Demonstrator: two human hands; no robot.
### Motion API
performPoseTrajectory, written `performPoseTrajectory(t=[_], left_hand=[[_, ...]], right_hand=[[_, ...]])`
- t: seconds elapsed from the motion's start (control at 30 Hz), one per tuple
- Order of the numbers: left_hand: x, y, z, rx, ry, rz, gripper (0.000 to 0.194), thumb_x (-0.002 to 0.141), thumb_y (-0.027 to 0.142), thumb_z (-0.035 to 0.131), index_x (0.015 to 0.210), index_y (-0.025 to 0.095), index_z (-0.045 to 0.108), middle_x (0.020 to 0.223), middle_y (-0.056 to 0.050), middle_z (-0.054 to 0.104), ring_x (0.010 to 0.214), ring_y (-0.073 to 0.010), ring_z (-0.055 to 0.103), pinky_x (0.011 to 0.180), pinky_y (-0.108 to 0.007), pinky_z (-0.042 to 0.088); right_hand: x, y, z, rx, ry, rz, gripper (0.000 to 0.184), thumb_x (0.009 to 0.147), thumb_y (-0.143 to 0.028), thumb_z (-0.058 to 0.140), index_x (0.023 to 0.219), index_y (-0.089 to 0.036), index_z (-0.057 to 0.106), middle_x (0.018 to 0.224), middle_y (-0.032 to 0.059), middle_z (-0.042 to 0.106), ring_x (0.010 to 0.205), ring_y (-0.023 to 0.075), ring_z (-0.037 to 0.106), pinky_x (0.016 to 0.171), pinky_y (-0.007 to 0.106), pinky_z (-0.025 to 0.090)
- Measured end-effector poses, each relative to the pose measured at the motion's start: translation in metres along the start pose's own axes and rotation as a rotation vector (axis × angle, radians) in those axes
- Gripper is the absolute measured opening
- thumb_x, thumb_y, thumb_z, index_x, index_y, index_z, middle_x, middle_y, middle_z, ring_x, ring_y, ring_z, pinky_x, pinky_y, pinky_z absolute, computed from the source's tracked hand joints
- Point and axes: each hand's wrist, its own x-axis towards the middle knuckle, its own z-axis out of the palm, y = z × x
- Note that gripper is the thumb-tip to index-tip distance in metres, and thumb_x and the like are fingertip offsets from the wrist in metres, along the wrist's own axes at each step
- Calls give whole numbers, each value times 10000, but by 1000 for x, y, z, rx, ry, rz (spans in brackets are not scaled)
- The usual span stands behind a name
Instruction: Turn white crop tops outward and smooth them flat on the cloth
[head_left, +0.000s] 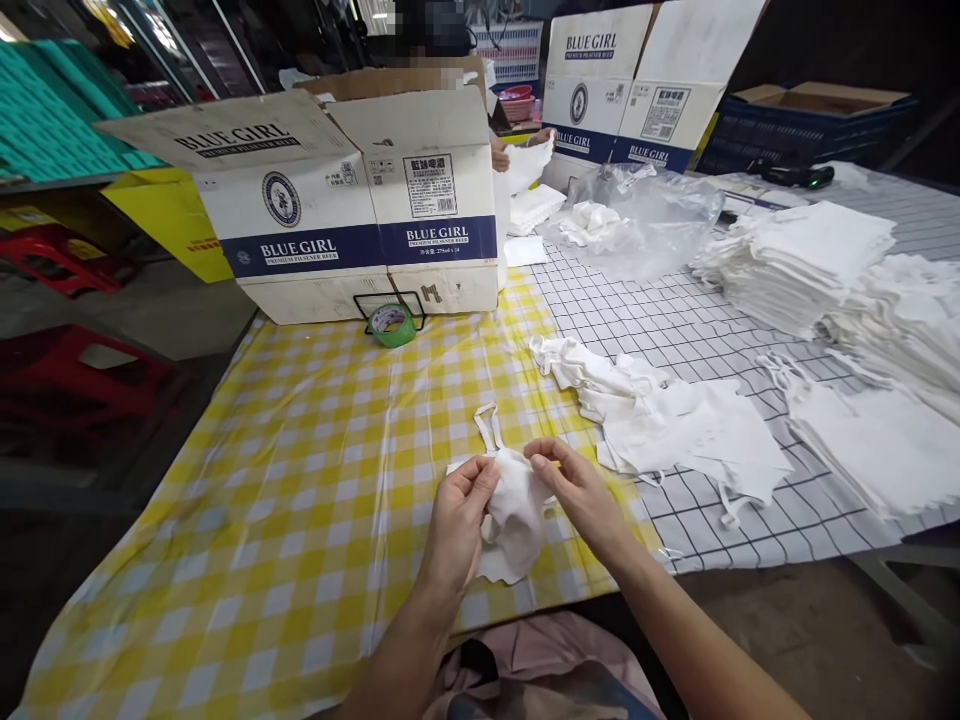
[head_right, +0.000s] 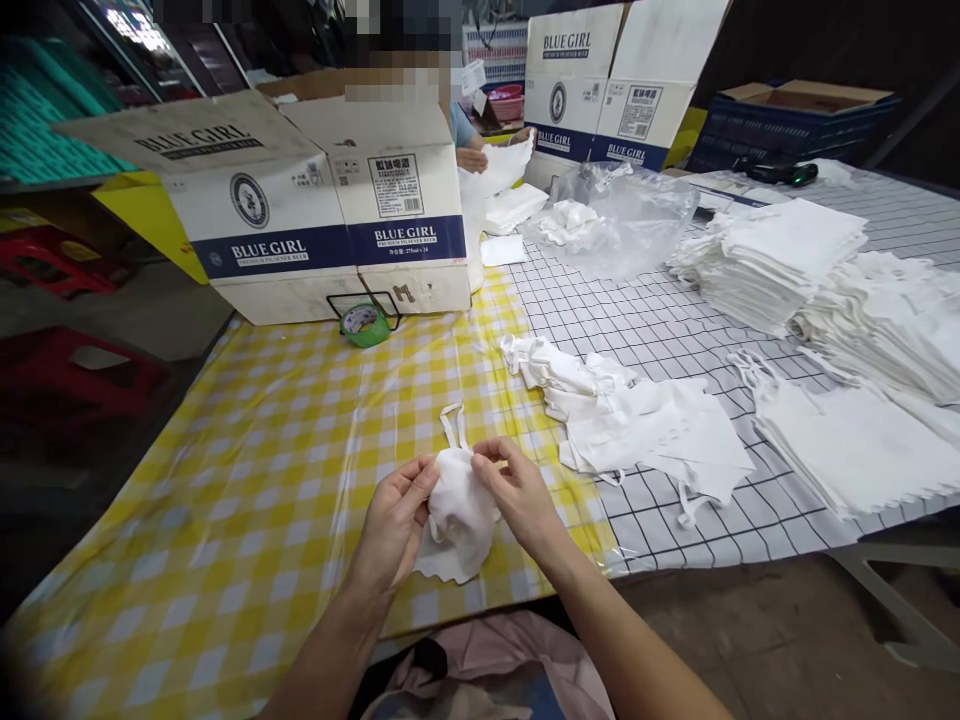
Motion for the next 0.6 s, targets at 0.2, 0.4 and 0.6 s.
performPoseTrajectory(t=[0.2, 0.4, 0.6], left_hand=[[0, 2, -3, -27, 7, -32, 217, 755, 344, 640, 798, 133, 612, 648, 11, 554, 545, -59, 449, 513, -172, 372], [-2, 1, -5, -64, -13, -50, 205, 763, 341, 633, 765, 141, 589, 595, 33, 529, 490, -48, 421, 469, -167, 340], [-5, -5, -9, -116, -34, -24, 192, 770, 325, 627, 746, 158, 536, 625, 33, 523, 509, -53, 423, 488, -176, 342]], right_hand=[[-3, -1, -5, -74, -79, -50, 218, 845, -388, 523, 814, -177, 570, 774, 10, 590, 698, 129, 544, 618, 231, 431], [-17, 0, 6, -348, 255, -387, 334, 885, -305, 433, 1197, -220, 516, 1229, 99, 531, 1145, 243, 482, 932, 393, 410], [-5, 20, -1, -706, -24, -453, 397, 913, -361, 381, 1277, -241, 488, 1239, 90, 570, 1153, 255, 508, 1029, 482, 306]])
